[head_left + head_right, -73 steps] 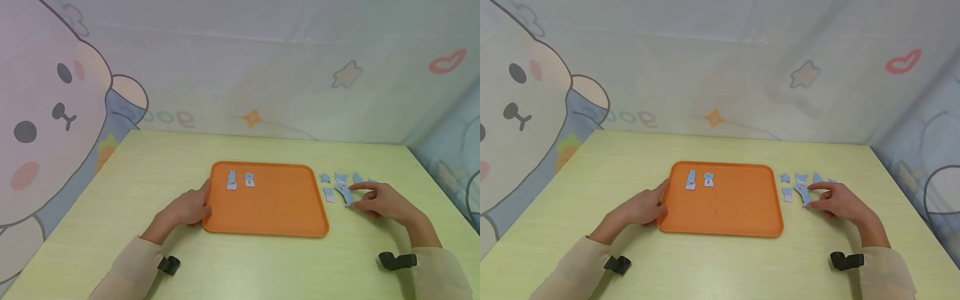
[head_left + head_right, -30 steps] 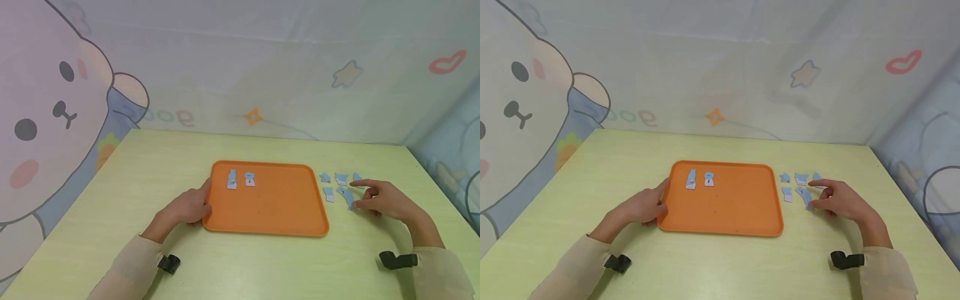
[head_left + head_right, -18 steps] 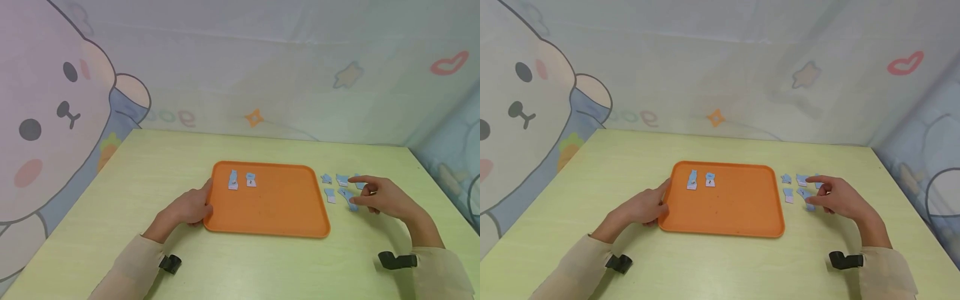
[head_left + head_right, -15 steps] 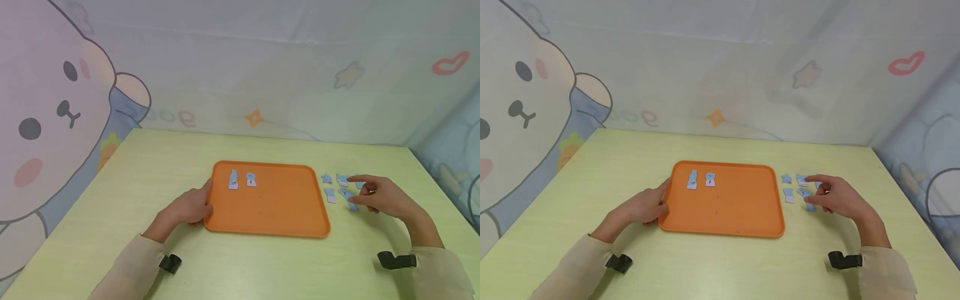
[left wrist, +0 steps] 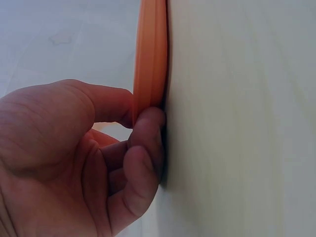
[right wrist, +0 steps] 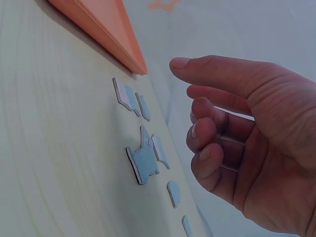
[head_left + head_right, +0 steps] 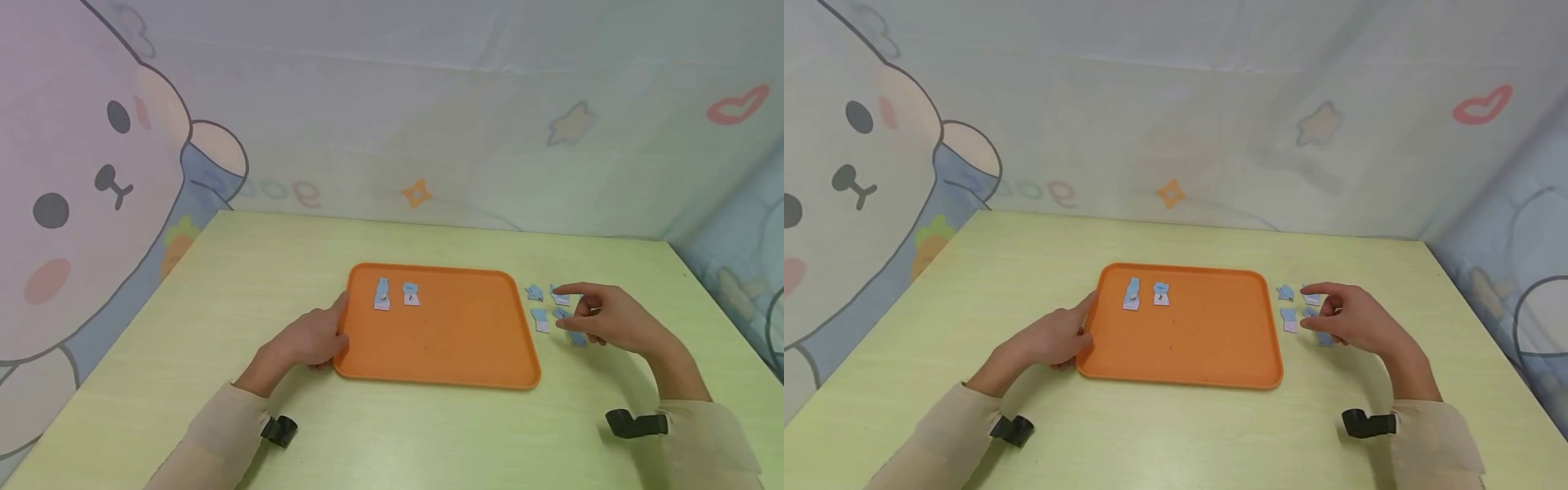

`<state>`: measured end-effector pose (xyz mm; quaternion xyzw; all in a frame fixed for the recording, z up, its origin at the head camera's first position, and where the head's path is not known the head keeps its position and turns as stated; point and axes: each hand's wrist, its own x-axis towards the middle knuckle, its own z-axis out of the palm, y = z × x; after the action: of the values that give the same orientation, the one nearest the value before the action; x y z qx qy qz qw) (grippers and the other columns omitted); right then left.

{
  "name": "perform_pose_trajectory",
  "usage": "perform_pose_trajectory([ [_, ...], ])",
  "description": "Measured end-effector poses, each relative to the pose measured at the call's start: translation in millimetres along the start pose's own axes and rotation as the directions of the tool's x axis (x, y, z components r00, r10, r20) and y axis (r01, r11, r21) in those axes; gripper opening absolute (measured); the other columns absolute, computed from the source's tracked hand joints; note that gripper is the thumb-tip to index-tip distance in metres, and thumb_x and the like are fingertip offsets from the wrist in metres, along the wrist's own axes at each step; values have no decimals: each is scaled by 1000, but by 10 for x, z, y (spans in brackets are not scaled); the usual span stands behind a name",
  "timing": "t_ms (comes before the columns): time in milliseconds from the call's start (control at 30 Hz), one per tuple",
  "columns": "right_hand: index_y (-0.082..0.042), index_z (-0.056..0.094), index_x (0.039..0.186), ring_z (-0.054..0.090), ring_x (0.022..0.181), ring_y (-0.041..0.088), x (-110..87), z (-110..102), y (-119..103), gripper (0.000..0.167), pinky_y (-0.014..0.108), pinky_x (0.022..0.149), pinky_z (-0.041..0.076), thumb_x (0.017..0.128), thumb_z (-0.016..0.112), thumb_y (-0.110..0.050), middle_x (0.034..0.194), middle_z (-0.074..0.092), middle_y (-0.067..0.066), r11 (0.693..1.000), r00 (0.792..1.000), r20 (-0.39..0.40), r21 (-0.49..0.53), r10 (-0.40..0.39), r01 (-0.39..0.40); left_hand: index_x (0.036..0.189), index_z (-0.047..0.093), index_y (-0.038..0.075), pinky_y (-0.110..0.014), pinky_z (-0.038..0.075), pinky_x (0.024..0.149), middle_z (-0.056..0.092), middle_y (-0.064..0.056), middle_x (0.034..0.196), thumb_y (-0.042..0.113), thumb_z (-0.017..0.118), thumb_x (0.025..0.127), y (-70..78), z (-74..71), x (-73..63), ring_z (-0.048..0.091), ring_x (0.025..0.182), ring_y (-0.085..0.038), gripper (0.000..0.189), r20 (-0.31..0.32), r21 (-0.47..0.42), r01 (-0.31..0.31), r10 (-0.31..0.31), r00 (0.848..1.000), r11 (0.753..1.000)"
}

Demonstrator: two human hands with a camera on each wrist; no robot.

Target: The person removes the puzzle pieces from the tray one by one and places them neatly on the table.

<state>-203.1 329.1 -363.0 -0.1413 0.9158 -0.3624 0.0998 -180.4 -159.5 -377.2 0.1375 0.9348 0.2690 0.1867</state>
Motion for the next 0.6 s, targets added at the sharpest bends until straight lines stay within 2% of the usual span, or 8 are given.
perform_pose_trajectory([
  [233,-2,55,148,51,52,15,51,40,-49,60,30,50,43,96,78,-22,81,59,5,1000,1000,3,-18,-4,4,167,9,-3,-26,38,50,52,-1,58,6,47,96,4,-4,-9,47,47,-14,81,3,-3,3,-3,1000,1000],
  [600,-6,59,145,50,52,14,175,155,-236,57,31,50,45,94,79,-22,83,58,9,999,1000,29,48,-4,2,167,9,-3,-25,39,49,52,-1,58,7,47,97,12,-8,-22,48,47,-13,81,10,1,3,-3,1000,1000],
])
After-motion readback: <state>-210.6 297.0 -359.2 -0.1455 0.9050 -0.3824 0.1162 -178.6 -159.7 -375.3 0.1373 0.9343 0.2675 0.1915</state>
